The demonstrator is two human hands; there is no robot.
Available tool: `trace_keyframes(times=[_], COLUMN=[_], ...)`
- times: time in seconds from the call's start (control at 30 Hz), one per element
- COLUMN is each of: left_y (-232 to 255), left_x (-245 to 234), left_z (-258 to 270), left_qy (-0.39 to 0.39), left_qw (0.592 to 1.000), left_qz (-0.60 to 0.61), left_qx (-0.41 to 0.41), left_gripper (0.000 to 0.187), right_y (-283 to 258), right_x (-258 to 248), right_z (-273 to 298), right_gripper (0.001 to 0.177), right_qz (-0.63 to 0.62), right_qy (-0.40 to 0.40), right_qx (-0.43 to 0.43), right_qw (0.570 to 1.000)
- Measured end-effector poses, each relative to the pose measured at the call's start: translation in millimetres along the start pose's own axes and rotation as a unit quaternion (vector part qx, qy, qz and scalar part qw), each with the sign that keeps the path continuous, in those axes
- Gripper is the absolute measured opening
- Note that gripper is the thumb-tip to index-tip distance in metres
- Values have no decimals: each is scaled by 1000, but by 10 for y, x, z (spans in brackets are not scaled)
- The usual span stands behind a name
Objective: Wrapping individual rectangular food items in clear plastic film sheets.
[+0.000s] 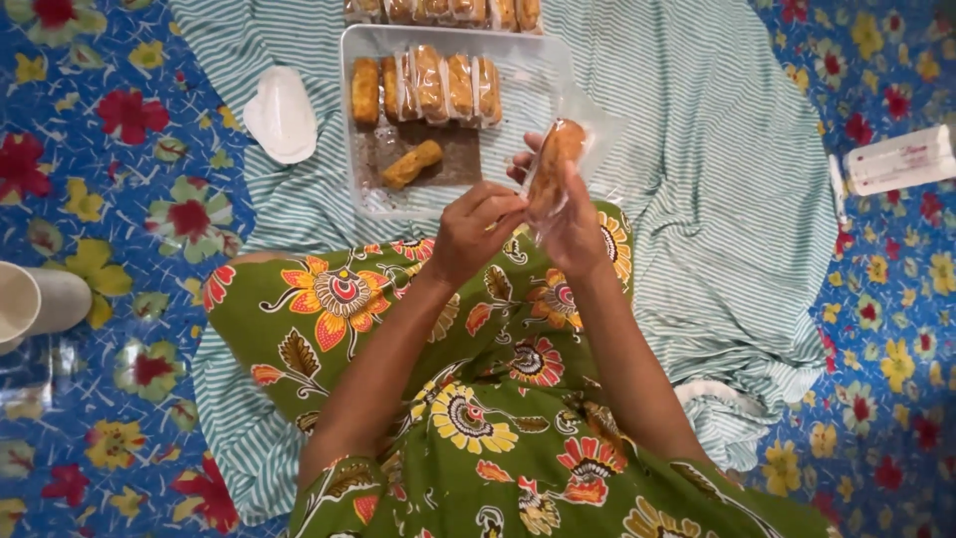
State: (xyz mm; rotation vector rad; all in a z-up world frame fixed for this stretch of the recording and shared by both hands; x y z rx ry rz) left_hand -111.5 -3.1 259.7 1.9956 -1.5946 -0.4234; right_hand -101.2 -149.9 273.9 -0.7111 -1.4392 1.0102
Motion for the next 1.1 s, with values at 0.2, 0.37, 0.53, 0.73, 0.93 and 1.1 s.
trace_keyframes(times=[0.2,0.37,0.53,0.73,0.93,1.1], left_y=[32,65,73,-123,-163,-194], left_x=[-43,-23,-16,15,32,59], left_z=[13,39,54,244,263,273], left_qy=[-7,-24,-51,-86,-103,-86], left_qw=[1000,998,994,992,985,985], left_qz=[10,6,-30,-58,-110,-123], left_qx=[26,53,88,77,84,82], left_gripper=[9,9,10,13,15,19], right_y=[-171,-345,-294,-137,-66,74], right_x=[-68,-231,-391,-438,-298,-340], right_z=[-161,-264,-250,-192,-101,-63], right_gripper=[64,58,54,46,48,49], right_qz=[-141,-154,-157,-158,-75,-75], right_qy=[23,54,88,95,125,135], right_qx=[43,55,62,64,26,37], right_qw=[989,985,982,981,989,987])
Point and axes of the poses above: each hand's wrist, its own z-axis away from the middle knuckle, its own x-axis out of the palm, y = z × x, the point moved 1 cm from there along -z, towards the middle knuckle, and after that the axes turned 5 degrees about y, right-handed, at the moved point
